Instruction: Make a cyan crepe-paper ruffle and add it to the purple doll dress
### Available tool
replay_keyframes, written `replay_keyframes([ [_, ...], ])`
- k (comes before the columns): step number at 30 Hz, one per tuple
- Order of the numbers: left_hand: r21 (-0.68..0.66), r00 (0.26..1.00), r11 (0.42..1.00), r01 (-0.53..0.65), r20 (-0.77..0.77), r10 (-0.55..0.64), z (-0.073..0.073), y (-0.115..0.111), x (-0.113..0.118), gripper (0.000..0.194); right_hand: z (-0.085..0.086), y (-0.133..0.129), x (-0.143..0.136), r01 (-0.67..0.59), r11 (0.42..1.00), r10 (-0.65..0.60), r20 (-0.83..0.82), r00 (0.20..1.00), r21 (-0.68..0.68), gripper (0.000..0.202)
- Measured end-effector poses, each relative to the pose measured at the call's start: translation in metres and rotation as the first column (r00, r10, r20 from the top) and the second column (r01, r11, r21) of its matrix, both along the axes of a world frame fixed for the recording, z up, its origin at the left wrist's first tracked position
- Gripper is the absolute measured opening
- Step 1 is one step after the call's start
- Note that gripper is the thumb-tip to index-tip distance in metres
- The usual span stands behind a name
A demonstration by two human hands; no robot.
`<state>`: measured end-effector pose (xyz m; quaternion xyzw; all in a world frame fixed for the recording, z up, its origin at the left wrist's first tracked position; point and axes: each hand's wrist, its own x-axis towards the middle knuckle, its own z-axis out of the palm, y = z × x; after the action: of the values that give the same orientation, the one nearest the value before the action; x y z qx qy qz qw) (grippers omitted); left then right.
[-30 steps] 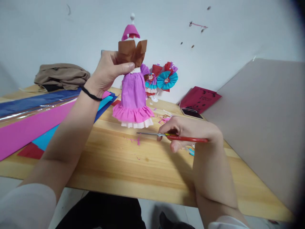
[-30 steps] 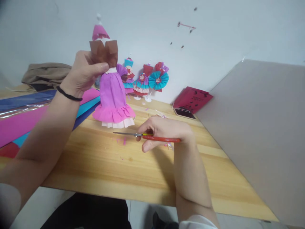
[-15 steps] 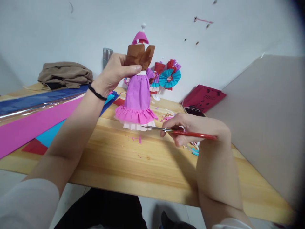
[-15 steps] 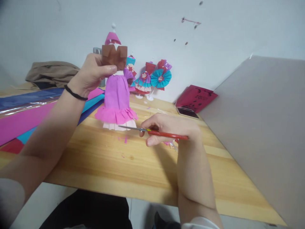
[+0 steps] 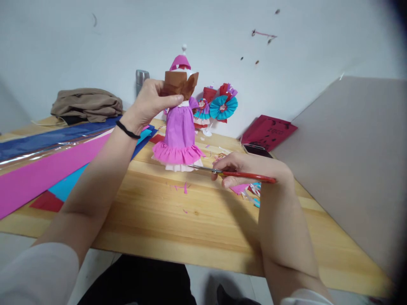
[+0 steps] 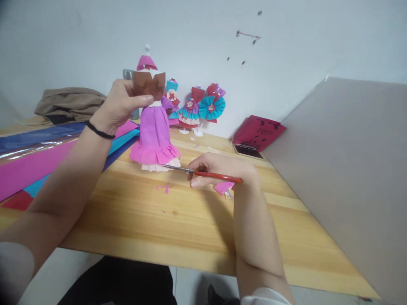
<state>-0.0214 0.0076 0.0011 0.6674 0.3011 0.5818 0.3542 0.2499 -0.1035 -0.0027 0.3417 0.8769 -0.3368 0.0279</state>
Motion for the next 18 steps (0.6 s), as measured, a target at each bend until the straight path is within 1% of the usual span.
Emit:
replay_keyframes([
  [1,0.045,0.999,0.998,0.035,0.002,-0.035,0.000,0.002,-0.001,0.026,0.000,0.000,0.002,0.000,1.000,0.000,-0.008,1.000,-0.001,0.052],
  [3,0.078,0.998,0.995,0.058,0.000,-0.058,-0.001,0.005,-0.002,0.028,0.001,-0.001,0.006,0.014,1.000,-0.014,-0.028,1.000,-0.016,0.053],
  [7,0.067,1.000,0.998,0.009,-0.021,-0.008,-0.001,0.004,-0.002,0.028,0.002,0.001,0.008,0.053,0.998,-0.055,-0.051,0.997,-0.046,0.053],
  [10,0.054,0.999,0.998,-0.022,-0.044,0.025,0.001,-0.002,-0.001,0.027,-0.001,0.008,0.008,0.129,0.990,-0.124,-0.086,0.989,0.052,0.056],
  [12,0.048,0.998,0.999,-0.017,-0.054,0.020,0.002,-0.005,0.001,0.026,-0.006,0.014,0.008,0.196,0.974,-0.181,-0.132,0.975,0.110,0.058],
  [13,0.044,0.999,0.999,-0.014,-0.052,0.017,0.003,-0.006,0.001,0.025,-0.010,0.017,0.009,0.217,0.969,-0.198,-0.152,0.968,0.118,0.058],
  [14,0.041,0.999,0.999,-0.008,-0.046,0.010,0.004,-0.007,0.001,0.025,-0.013,0.020,0.009,0.223,0.969,-0.204,-0.160,0.966,0.110,0.057],
  [16,0.037,1.000,0.999,0.003,-0.020,-0.003,0.004,-0.005,0.000,0.024,-0.021,0.026,0.011,0.191,0.980,-0.180,-0.146,0.973,0.061,0.053],
  [18,0.044,1.000,0.999,0.005,0.012,-0.005,0.003,0.002,-0.002,0.023,-0.028,0.031,0.014,0.159,0.987,-0.162,-0.114,0.980,-0.033,0.049],
])
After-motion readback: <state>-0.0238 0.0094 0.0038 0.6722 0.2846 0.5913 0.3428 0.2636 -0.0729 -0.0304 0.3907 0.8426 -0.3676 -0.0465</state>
